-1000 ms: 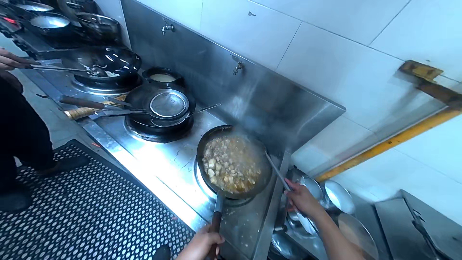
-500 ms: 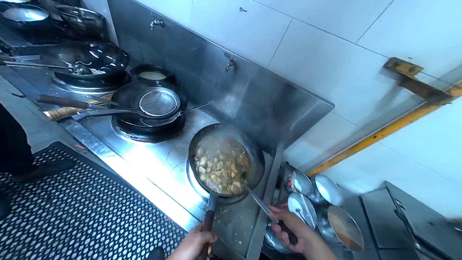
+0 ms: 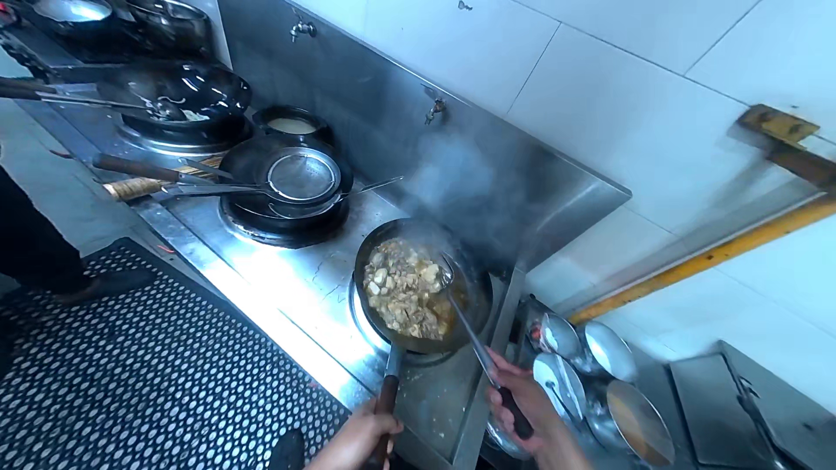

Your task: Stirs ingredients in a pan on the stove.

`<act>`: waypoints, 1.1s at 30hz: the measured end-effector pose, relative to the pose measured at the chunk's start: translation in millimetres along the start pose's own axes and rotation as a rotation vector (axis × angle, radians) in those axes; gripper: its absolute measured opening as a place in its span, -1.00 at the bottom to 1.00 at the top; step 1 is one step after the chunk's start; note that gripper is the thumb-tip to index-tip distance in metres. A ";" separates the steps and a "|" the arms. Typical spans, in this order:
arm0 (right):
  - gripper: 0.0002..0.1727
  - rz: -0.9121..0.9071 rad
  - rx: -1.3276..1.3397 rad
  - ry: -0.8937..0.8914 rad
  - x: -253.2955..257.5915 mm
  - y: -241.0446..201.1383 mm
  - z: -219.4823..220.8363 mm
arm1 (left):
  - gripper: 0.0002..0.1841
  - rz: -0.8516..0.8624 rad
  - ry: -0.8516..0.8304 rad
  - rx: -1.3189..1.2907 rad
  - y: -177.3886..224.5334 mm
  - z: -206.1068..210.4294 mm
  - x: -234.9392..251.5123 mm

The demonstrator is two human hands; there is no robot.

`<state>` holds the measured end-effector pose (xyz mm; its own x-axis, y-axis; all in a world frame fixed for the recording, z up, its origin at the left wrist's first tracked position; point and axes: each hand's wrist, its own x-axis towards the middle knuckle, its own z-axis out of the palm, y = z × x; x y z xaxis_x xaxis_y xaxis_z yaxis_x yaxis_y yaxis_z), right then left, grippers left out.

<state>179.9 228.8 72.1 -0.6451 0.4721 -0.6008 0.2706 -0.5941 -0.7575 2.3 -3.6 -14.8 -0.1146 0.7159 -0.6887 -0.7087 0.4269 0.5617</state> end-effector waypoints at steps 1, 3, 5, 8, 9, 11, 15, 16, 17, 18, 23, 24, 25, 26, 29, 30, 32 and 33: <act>-0.32 -0.027 -0.112 0.017 0.9 -7.0 3.7 | -0.55 -0.001 0.000 0.003 0.5 -0.1 0.3; -0.30 -0.069 -0.321 0.038 5.0 -20.8 6.6 | -0.58 -0.002 0.000 0.007 0.8 -0.8 0.5; -0.28 -0.105 -0.488 0.063 13.5 -35.0 4.8 | -0.60 -0.003 0.002 0.008 1.3 -1.4 0.3; -0.26 -0.173 -0.668 0.124 43.4 -51.5 -12.6 | -0.59 -0.006 0.007 0.008 1.9 -1.6 1.1; -0.25 -0.189 -0.715 0.147 56.5 -55.9 -21.5 | -0.59 -0.005 0.006 0.012 1.9 -2.0 1.2; -0.26 -0.196 -0.775 0.183 81.5 -63.9 -38.4 | -0.60 -0.003 0.008 0.016 1.7 -2.2 0.9; -0.30 -0.120 -0.777 0.213 115.9 -65.3 -52.6 | -0.59 -0.006 0.016 0.039 1.4 -2.4 2.1; -0.30 -0.072 -0.783 0.215 119.9 -63.4 -49.9 | -0.59 -0.006 0.015 0.041 1.4 -2.5 1.9; -0.31 -0.021 -0.788 0.207 123.1 -61.0 -46.0 | -0.58 -0.009 0.013 0.043 1.3 -2.9 2.2; -0.32 0.023 -0.777 0.185 126.4 -58.0 -42.4 | -0.57 -0.012 0.014 0.040 0.9 -3.5 2.7; -0.33 0.153 -0.678 0.070 125.4 -54.1 -39.1 | -0.54 -0.028 -0.009 0.022 -1.2 -4.0 5.1; -0.33 0.165 -0.681 0.042 124.0 -55.8 -41.4 | -0.53 -0.026 -0.008 0.025 -1.3 -4.0 5.6; -0.32 0.176 -0.699 0.007 122.0 -58.2 -44.2 | -0.54 -0.024 -0.008 0.030 -1.1 -4.2 6.0; -0.31 0.191 -0.728 -0.030 119.5 -61.2 -47.3 | -0.54 -0.024 -0.008 0.037 -0.9 -4.3 6.0; -0.26 0.212 -0.858 -0.094 106.3 -70.5 -51.6 | -0.53 -0.028 0.005 0.060 1.2 -2.5 3.7; -0.25 0.218 -0.913 -0.104 100.4 -73.9 -50.9 | -0.53 -0.027 0.008 0.065 1.7 -1.7 3.4; -0.23 0.217 -1.043 -0.122 88.6 -79.7 -49.3 | -0.54 -0.026 0.014 0.068 2.5 -0.9 2.8; -0.23 0.201 -1.125 -0.127 82.7 -81.5 -49.3 | -0.54 -0.026 0.016 0.062 2.5 -0.8 2.0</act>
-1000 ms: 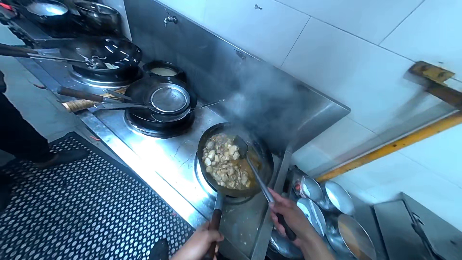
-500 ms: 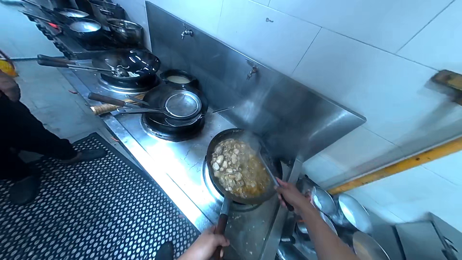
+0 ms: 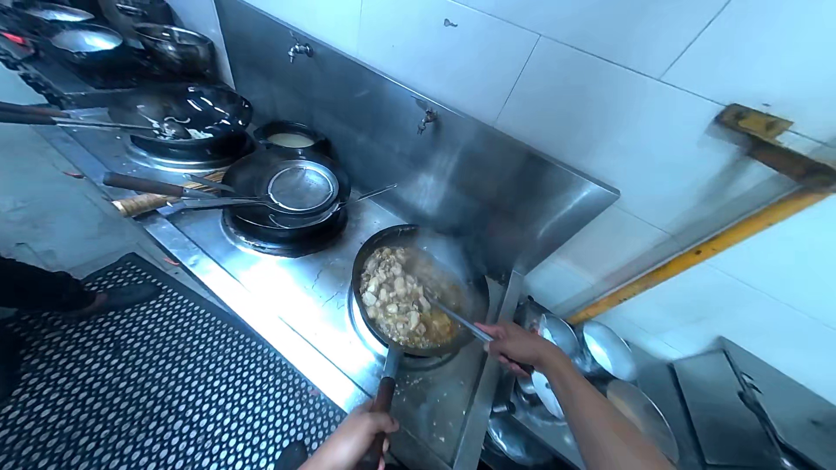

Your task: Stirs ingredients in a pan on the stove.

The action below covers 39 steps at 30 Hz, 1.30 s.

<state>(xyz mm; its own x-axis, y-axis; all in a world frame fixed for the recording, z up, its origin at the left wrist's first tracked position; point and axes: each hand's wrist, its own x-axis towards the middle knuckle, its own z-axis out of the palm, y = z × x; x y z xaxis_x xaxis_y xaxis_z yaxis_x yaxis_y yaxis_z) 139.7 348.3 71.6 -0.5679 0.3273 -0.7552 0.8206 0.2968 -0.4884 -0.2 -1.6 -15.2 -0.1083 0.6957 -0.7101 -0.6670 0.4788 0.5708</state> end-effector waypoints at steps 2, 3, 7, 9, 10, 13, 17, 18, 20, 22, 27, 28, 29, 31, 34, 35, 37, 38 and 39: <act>-0.25 -0.015 -0.212 0.044 -14.4 -1.1 -1.8 | -0.53 0.001 0.005 -0.011 -0.3 0.2 -1.1; -0.26 -0.015 -0.333 0.078 -23.3 -3.4 -3.6 | -0.52 0.003 0.006 -0.017 -0.4 0.1 -1.1; -0.28 -0.010 -0.675 0.164 -71.5 -21.8 -8.9 | -0.54 -0.009 -0.003 -0.015 -1.0 -0.7 -0.9; -0.29 0.018 -0.779 0.173 -98.3 -34.9 -10.4 | -0.56 -0.014 -0.001 -0.014 -0.1 0.0 -1.4; -0.29 0.030 -0.830 0.174 -111.2 -41.7 -11.3 | -0.56 -0.010 0.000 -0.016 -0.1 0.3 -1.7; -0.31 0.060 -0.936 0.200 -147.8 -59.0 -14.6 | -0.56 -0.012 -0.003 -0.029 0.1 0.3 -2.8; -0.34 0.105 -1.026 0.244 -195.3 -77.1 -22.9 | -0.57 -0.019 -0.007 -0.043 -0.2 0.1 -2.8; -0.34 0.118 -1.044 0.242 -205.6 -80.6 -24.2 | -0.56 -0.017 -0.010 -0.042 -0.1 0.1 -2.7; -0.32 0.135 -1.077 0.219 -219.5 -84.9 -24.3 | -0.54 -0.011 -0.016 -0.041 -0.3 -0.4 -2.6; -0.33 0.176 -1.094 0.191 -223.8 -88.0 -20.7 | -0.54 -0.009 -0.012 -0.044 -0.1 -0.3 -3.1; -0.35 0.210 -1.065 0.101 -192.3 -79.4 5.4 | -0.51 -0.006 -0.001 -0.043 0.5 1.3 -4.4; -0.34 0.190 -1.044 0.098 -180.7 -74.8 13.5 | -0.50 -0.005 -0.002 -0.046 0.6 0.8 -4.8; -0.35 0.170 -1.015 0.095 -169.1 -70.7 22.0 | -0.51 -0.006 -0.005 -0.048 0.7 0.1 -4.8; -0.35 0.152 -0.928 0.102 -147.8 -66.6 41.3 | -0.52 -0.009 -0.007 -0.046 0.8 -0.5 -4.1; -0.31 0.167 -0.816 0.159 -112.9 -60.9 72.7 | -0.51 -0.002 -0.018 -0.026 0.3 -1.6 -1.6; -0.30 0.173 -0.786 0.176 -100.6 -59.6 83.9 | -0.50 -0.002 -0.020 -0.023 0.7 -2.2 -1.5; -0.25 0.178 -0.724 0.206 -76.5 -55.8 105.6 | -0.49 -0.002 -0.024 -0.026 1.6 -2.5 -1.6; -0.23 0.179 -0.689 0.215 -65.2 -54.4 115.4 | -0.49 -0.001 -0.025 -0.027 1.8 -2.4 -1.4; -0.20 0.178 -0.647 0.231 -54.4 -53.1 124.7 | -0.48 -0.001 -0.030 -0.026 1.7 -2.6 -0.7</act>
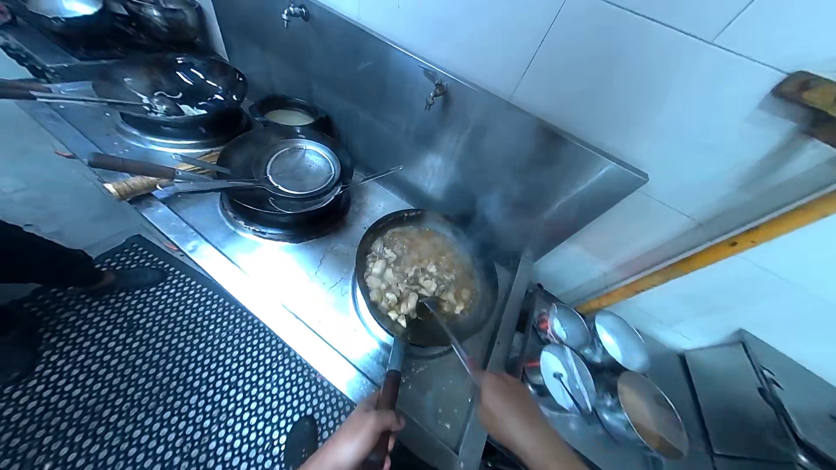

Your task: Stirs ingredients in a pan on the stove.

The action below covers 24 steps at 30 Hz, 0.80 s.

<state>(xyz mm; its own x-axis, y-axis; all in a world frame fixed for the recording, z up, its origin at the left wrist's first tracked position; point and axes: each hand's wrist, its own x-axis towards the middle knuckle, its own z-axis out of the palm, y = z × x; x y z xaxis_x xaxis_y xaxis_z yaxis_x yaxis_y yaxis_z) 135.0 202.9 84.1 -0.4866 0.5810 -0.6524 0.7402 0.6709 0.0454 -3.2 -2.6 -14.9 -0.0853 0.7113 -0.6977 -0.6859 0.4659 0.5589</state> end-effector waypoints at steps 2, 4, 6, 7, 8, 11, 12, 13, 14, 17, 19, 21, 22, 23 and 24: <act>-0.17 0.021 0.072 0.022 13.5 -12.8 15.8 | -0.46 0.000 -0.009 -0.002 -1.3 -0.8 1.4; -0.15 0.045 0.111 0.049 25.8 -21.6 27.5 | -0.44 -0.001 -0.010 0.004 -1.9 -1.6 1.7; -0.15 0.057 0.133 0.070 34.6 -27.0 32.3 | -0.44 -0.009 -0.018 0.006 -1.4 -2.7 2.7; -0.15 0.061 0.141 0.080 37.5 -28.6 33.0 | -0.44 -0.012 -0.019 0.004 -1.3 -2.9 2.8; -0.15 0.065 0.147 0.090 39.3 -30.0 33.0 | -0.45 -0.015 -0.017 0.002 -1.3 -2.9 2.6; -0.14 0.084 0.165 0.113 44.2 -36.3 33.6 | -0.47 -0.017 -0.016 0.007 -2.5 -2.8 2.4; -0.12 0.089 0.177 0.120 47.3 -39.1 35.0 | -0.46 -0.016 -0.021 0.011 -2.8 -2.9 2.5; -0.11 0.092 0.191 0.127 51.2 -42.0 36.3 | -0.46 -0.015 -0.026 0.011 -3.2 -2.8 2.4; -0.12 0.095 0.199 0.139 55.6 -45.0 37.1 | -0.46 -0.013 -0.029 0.012 -3.6 -3.0 2.4; -0.15 0.097 0.224 0.186 69.3 -52.1 38.4 | -0.47 -0.008 -0.006 0.027 -3.5 -1.1 0.5; -0.14 0.109 0.232 0.203 74.6 -55.1 34.3 | -0.48 -0.003 -0.003 0.019 -4.5 0.1 0.6; -0.14 0.111 0.230 0.203 76.1 -57.8 26.5 | -0.50 0.002 -0.007 0.013 -5.1 0.1 1.7; -0.15 0.107 0.233 0.203 76.6 -58.8 22.8 | -0.49 0.005 -0.005 0.008 -5.6 -0.3 1.7; -0.15 0.103 0.230 0.204 76.7 -59.2 20.3 | -0.49 0.006 -0.004 0.005 -6.5 -0.6 1.8; -0.14 0.101 0.225 0.206 76.8 -59.2 19.5 | -0.50 0.008 -0.004 0.002 -7.5 -0.8 2.2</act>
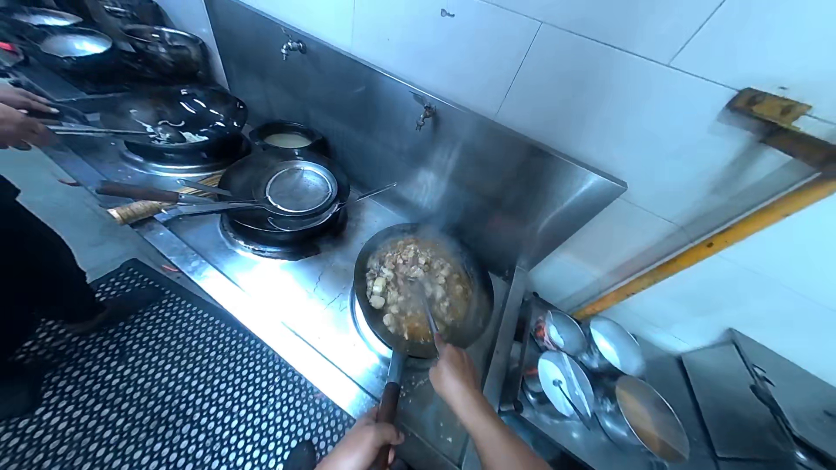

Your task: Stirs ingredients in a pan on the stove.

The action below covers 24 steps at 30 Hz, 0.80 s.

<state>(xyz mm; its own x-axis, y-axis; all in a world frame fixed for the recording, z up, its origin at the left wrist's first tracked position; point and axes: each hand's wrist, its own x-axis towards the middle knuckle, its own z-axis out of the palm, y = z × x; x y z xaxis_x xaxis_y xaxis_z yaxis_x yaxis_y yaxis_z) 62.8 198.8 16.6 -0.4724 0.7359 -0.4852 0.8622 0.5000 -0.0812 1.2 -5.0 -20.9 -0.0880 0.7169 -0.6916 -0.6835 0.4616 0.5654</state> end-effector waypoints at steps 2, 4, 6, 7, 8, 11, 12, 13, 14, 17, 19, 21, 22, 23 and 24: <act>-0.14 -0.009 -0.003 0.000 0.5 3.3 4.8 | -0.51 -0.001 -0.001 0.000 -1.5 0.2 0.7; -0.11 -0.007 0.018 -0.021 0.7 10.6 10.1 | -0.53 -0.002 0.008 -0.011 -1.4 2.1 -0.8; -0.09 -0.020 0.055 -0.063 -0.2 17.0 4.3 | -0.55 0.009 0.023 -0.028 -0.8 3.0 -0.9; -0.09 -0.028 0.076 -0.084 -3.0 19.5 -1.8 | -0.55 0.013 0.028 -0.034 -1.2 2.9 -1.1; -0.09 -0.034 0.097 -0.109 -6.5 22.3 -9.1 | -0.55 0.014 0.028 -0.039 -1.7 2.8 -1.4; -0.13 -0.070 0.144 -0.161 -16.9 38.1 -26.6 | -0.57 0.017 0.020 -0.049 -2.6 3.3 -0.5; -0.16 -0.088 0.162 -0.171 -19.9 45.6 -29.8 | -0.57 0.017 0.025 -0.050 -2.5 3.4 -0.3; -0.18 -0.105 0.191 -0.185 -22.9 54.3 -32.9 | -0.56 0.016 0.030 -0.048 -2.3 3.3 -0.3; -0.20 -0.122 0.234 -0.198 -26.6 64.5 -36.8 | -0.56 0.017 0.033 -0.046 -2.1 3.2 -0.5; -0.25 -0.152 0.456 -0.205 -41.6 100.2 -50.9 | -0.56 0.026 0.032 -0.047 -1.7 2.5 -0.2; -0.25 -0.165 0.673 -0.217 -51.8 119.2 -65.8 | -0.56 0.030 0.022 -0.050 -1.7 1.2 1.2; -0.25 -0.178 0.865 -0.205 -53.9 126.3 -80.7 | -0.54 0.026 0.016 -0.048 -1.1 0.8 1.8; -0.25 -0.178 0.927 -0.182 -50.1 125.1 -86.1 | -0.53 0.026 0.013 -0.041 -0.1 1.4 1.1; -0.26 -0.178 0.968 -0.148 -43.0 120.9 -89.8 | -0.54 0.027 0.011 -0.033 1.6 2.7 -0.5; -0.27 -0.176 0.994 -0.113 -32.5 114.1 -91.9 | -0.54 0.024 0.012 -0.026 2.6 3.2 -1.2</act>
<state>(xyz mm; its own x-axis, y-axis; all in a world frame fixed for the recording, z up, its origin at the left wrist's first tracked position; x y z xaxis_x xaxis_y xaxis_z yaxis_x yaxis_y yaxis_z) 159.8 273.9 103.0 -0.6315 0.6153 -0.4719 0.5680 -0.0473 -0.8217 1.9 -3.0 -17.2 -0.1132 0.7214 -0.6832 -0.6995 0.4305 0.5704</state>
